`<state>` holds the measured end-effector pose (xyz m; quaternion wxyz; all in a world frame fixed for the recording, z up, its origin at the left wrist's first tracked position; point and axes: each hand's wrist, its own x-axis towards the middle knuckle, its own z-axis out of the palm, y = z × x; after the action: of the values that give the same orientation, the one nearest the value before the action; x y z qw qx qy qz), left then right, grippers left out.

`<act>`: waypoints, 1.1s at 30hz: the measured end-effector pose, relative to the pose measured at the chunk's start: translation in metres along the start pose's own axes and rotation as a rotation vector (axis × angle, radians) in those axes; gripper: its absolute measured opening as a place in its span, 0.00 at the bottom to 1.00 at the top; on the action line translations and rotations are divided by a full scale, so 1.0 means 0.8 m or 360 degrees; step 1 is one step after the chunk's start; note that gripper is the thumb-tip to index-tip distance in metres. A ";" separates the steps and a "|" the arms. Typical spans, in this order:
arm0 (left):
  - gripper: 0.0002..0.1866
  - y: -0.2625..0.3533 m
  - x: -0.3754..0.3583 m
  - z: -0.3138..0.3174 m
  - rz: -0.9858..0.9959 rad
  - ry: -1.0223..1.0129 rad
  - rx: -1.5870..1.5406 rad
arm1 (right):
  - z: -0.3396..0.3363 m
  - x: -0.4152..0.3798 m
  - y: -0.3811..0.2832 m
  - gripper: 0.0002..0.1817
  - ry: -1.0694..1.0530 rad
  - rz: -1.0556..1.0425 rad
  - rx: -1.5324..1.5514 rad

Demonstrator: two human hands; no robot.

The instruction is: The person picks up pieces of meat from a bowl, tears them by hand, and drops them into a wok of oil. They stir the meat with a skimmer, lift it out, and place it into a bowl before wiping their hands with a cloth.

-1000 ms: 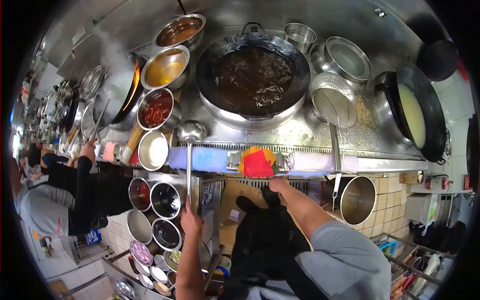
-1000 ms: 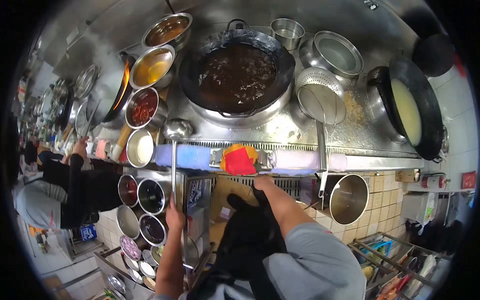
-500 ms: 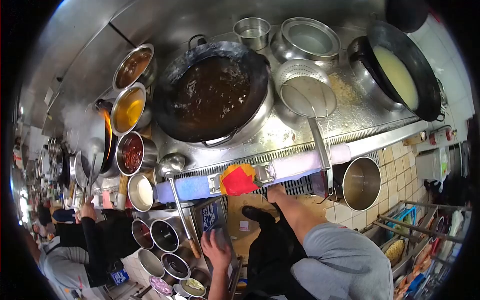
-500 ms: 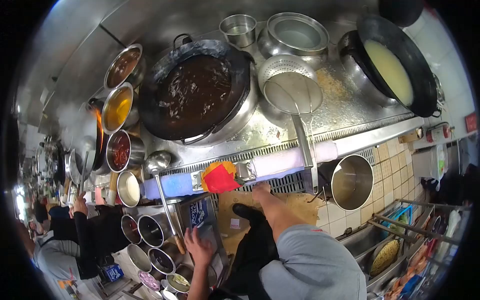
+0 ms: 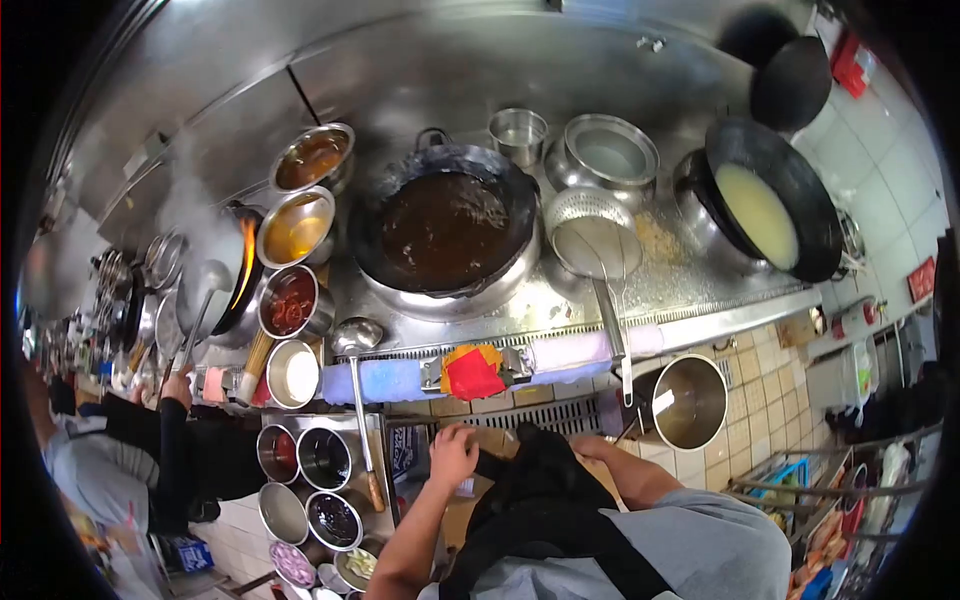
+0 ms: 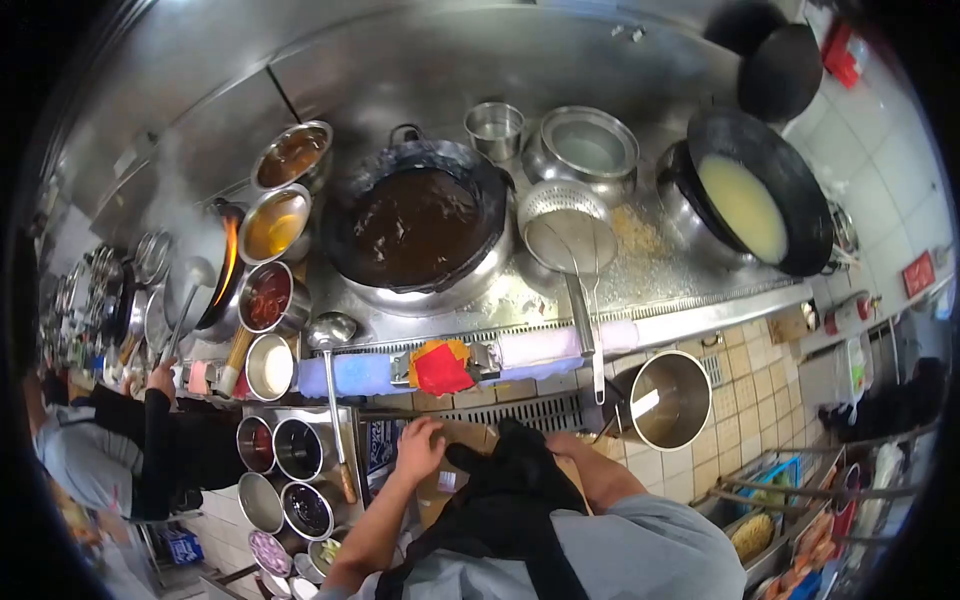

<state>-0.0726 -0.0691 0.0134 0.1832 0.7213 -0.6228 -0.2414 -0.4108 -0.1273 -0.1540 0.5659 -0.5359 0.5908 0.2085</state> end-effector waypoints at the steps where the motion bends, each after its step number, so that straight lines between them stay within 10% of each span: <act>1: 0.17 0.012 0.020 -0.012 0.0096 0.0081 -0.0079 | -0.005 -0.005 0.031 0.19 0.0081 0.0146 -0.0102; 3: 0.15 0.045 0.075 -0.048 0.0386 0.0440 -0.0009 | 0.000 0.042 0.140 0.16 0.0001 -0.0186 -0.0600; 5: 0.15 0.083 0.129 -0.094 0.0480 0.0664 0.0156 | -0.007 0.113 0.195 0.13 -0.0196 0.0193 -0.0480; 8: 0.15 0.119 0.192 -0.150 0.0659 0.0874 0.0190 | -0.033 0.104 0.155 0.13 -0.0401 -0.0941 -0.1572; 9: 0.14 0.124 0.208 -0.161 0.0680 0.0912 0.0207 | -0.041 0.064 0.122 0.13 -0.0016 -0.1416 -0.1585; 11: 0.13 0.132 0.239 -0.165 0.0683 0.0982 0.0202 | -0.050 -0.022 0.024 0.13 0.0187 -0.0625 -0.0875; 14: 0.12 0.126 0.272 -0.134 0.0192 0.0561 0.0455 | -0.076 -0.116 -0.010 0.16 0.0329 -0.1109 -0.0708; 16: 0.14 0.106 0.282 -0.102 0.0213 0.0632 0.0492 | -0.080 -0.209 -0.045 0.21 0.0144 -0.0930 0.1045; 19: 0.13 0.119 0.271 -0.097 0.0171 0.0844 0.0380 | -0.089 -0.124 0.043 0.25 0.0458 -0.1688 0.0375; 21: 0.13 0.123 0.270 -0.098 0.0189 0.0822 0.0424 | -0.058 0.003 0.180 0.26 0.0430 -0.1070 -0.0193; 25: 0.13 0.121 0.270 -0.101 0.0144 0.0793 0.0462 | -0.074 -0.094 0.232 0.11 0.0321 -0.0416 -0.0406; 33: 0.11 0.126 0.261 -0.109 0.0006 0.0643 0.0447 | -0.078 -0.079 0.256 0.10 0.0160 -0.0482 -0.0452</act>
<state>-0.0813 -0.2945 0.1166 0.2025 0.7722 -0.6022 -0.0030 -0.6303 -0.0859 -0.1542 0.4794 -0.7026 0.4957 0.1754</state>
